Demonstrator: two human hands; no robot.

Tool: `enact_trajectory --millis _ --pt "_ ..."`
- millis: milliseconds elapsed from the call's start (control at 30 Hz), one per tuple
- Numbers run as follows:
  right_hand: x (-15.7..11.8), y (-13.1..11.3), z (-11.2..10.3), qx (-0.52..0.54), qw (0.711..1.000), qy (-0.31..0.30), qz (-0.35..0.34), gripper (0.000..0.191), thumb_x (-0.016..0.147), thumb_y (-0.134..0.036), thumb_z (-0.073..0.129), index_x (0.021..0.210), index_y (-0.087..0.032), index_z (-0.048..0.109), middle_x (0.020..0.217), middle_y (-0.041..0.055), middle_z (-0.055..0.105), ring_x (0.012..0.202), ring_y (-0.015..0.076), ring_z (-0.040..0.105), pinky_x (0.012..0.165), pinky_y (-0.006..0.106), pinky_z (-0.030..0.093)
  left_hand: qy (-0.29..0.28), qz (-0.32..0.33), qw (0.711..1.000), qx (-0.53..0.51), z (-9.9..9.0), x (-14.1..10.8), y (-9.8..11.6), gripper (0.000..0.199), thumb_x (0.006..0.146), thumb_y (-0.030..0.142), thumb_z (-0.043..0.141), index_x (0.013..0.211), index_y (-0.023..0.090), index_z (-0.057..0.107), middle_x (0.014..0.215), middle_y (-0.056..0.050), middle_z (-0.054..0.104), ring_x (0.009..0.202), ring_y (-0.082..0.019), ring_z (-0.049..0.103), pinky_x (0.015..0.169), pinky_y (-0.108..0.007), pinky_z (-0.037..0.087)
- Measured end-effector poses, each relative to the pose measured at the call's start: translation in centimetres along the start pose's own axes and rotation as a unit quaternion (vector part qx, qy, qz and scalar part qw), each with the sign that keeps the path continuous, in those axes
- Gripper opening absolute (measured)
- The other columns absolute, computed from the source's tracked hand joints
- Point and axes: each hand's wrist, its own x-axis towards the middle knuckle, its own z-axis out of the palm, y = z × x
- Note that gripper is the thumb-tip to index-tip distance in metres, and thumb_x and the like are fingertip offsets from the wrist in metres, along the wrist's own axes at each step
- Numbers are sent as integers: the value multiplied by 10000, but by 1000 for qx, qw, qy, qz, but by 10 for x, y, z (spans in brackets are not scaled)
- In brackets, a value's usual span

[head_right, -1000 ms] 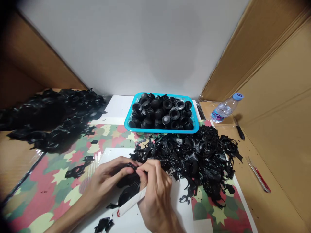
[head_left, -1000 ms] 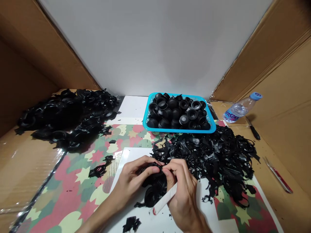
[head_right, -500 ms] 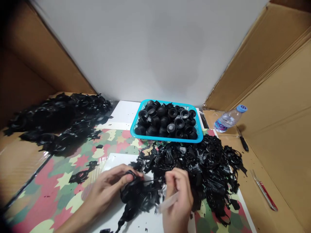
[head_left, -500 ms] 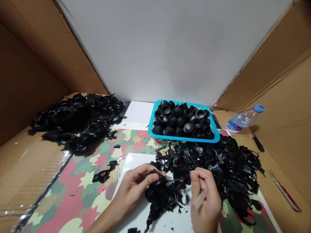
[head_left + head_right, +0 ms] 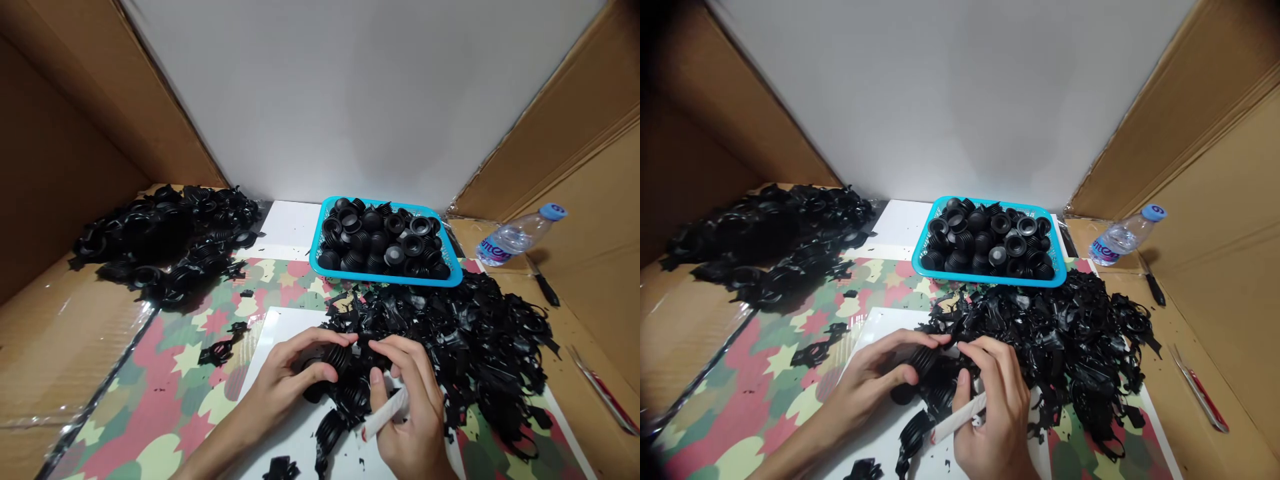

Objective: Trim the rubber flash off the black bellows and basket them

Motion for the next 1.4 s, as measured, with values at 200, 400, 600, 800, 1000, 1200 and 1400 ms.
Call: enact_trajectory --millis 200,400,600,800,1000,1200,1400 --pt "-3 -5 0 7 999 -40 -21 495 1064 -187 662 1555 -237 623 1345 148 622 1062 247 697 862 384 636 -13 14 999 37 -1 1 -2 188 919 229 855 1100 260 895 1117 -54 883 1027 -245 792 910 -258 596" --pt "6 -3 0 -14 996 -73 -52 462 1107 -100 582 1478 -348 704 1325 94 698 1001 225 676 794 359 604 -57 10 997 43 -4 0 -9 361 887 290 919 1243 254 870 1173 -73 860 1084 -291 775 943 -307 593" --pt "7 -2 6 -1 1000 -4 11 222 1142 -138 552 1211 -237 739 1087 58 790 999 195 761 854 310 611 -78 92 968 220 1 -3 -13 341 1124 262 651 1437 327 769 1122 -45 820 1021 -227 719 925 -281 556" --pt "11 24 -10 -69 981 168 63 184 1153 -190 542 1182 -182 724 976 89 766 876 203 767 747 283 601 -59 150 945 285 -1 -8 -20 277 1140 155 566 1250 263 795 1044 -63 786 953 -217 744 835 -267 549" --pt "11 39 -22 -88 967 212 115 190 1088 -301 722 1188 -146 768 982 113 822 732 178 755 638 254 583 -48 141 959 243 -4 -9 -21 295 1159 207 543 1226 305 813 1134 -64 799 1060 -236 731 943 -283 550" --pt "5 22 -13 -55 986 146 58 191 1081 -228 688 1243 -187 782 1035 87 849 813 175 822 749 234 666 105 144 925 335 -8 -6 -8 449 964 460 868 1396 393 766 1098 -20 741 902 -230 678 832 -277 534" --pt "16 16 -18 -48 990 128 21 189 1070 -173 641 1192 -180 785 988 75 857 761 169 821 734 236 666 213 136 844 473 -44 6 0 411 1023 606 724 1346 358 777 1037 -51 647 856 -264 613 716 -298 467"
